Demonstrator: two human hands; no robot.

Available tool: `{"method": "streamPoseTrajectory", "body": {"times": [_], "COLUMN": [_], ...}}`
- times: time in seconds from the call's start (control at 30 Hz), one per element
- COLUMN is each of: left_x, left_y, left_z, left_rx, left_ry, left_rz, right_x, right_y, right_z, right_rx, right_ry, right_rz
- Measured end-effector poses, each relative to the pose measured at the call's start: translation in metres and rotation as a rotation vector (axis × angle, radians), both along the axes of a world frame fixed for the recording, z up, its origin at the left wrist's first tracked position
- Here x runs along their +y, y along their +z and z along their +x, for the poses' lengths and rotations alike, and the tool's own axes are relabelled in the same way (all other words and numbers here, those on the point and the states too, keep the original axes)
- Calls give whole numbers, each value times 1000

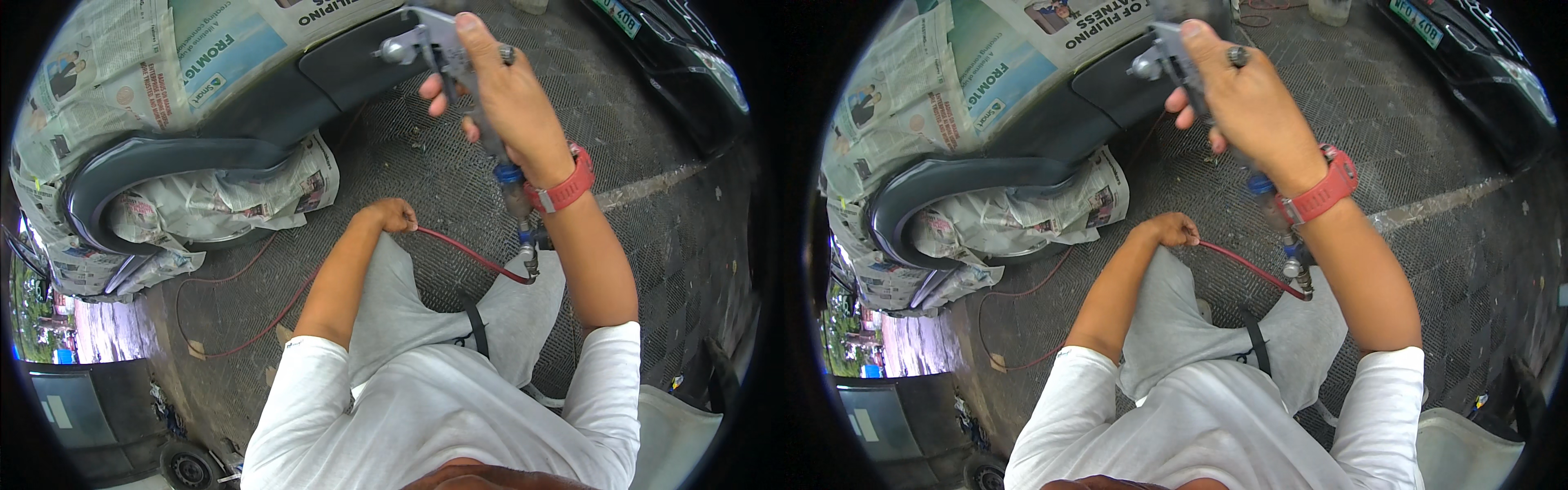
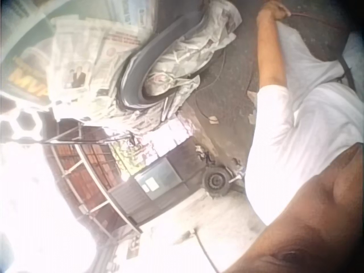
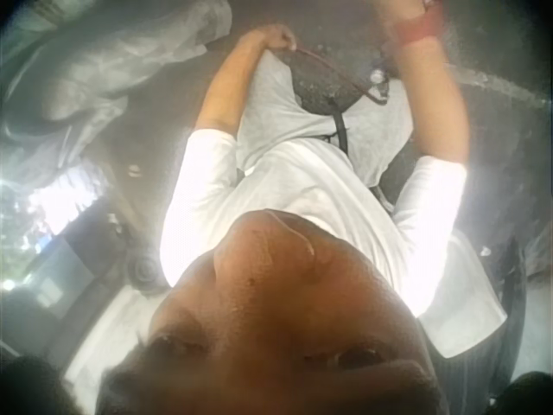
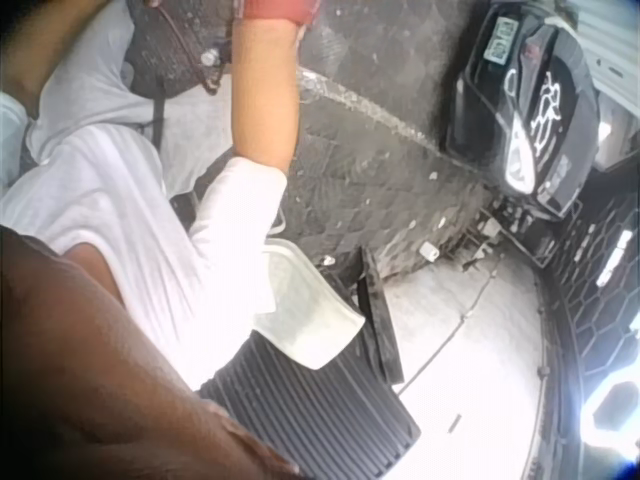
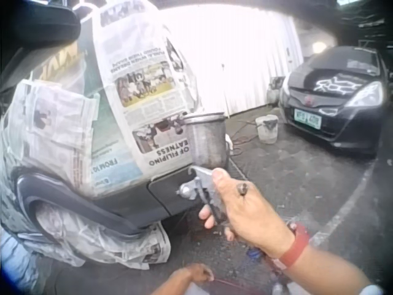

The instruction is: The person uses a spray gun to apply paint to a car bumper that is covered with newspaper. They move the spray gun back and forth across the surface to ensure even coverage.

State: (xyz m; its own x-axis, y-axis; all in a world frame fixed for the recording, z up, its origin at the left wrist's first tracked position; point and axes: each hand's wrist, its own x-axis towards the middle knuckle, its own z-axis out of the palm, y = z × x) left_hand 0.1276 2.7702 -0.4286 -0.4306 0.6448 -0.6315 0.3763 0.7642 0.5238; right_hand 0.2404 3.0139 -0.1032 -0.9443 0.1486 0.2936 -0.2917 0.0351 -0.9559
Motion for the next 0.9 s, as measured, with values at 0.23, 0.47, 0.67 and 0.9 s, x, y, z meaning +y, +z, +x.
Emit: {"method": "streamPoseTrajectory", "body": {"times": [0.23, 0.47, 0.67, 0.9], "left_x": [13, 13, 8, 11], "left_y": [21, 26, 23, 36], "left_z": [9, 12, 11, 19], "left_rx": [34, 57, 120, 510], "left_ry": [35, 47, 73, 256], "left_rz": [49, 68, -3, -19], "right_x": [54, 94, 97, 124], "right_y": [12, 8, -25, -105], "right_z": [2, 14, 19, -11], "right_rx": [-63, -30, -63, -38], "right_ry": [-205, -462, -258, -378], "right_rz": [-99, 6, -225, -197]}}
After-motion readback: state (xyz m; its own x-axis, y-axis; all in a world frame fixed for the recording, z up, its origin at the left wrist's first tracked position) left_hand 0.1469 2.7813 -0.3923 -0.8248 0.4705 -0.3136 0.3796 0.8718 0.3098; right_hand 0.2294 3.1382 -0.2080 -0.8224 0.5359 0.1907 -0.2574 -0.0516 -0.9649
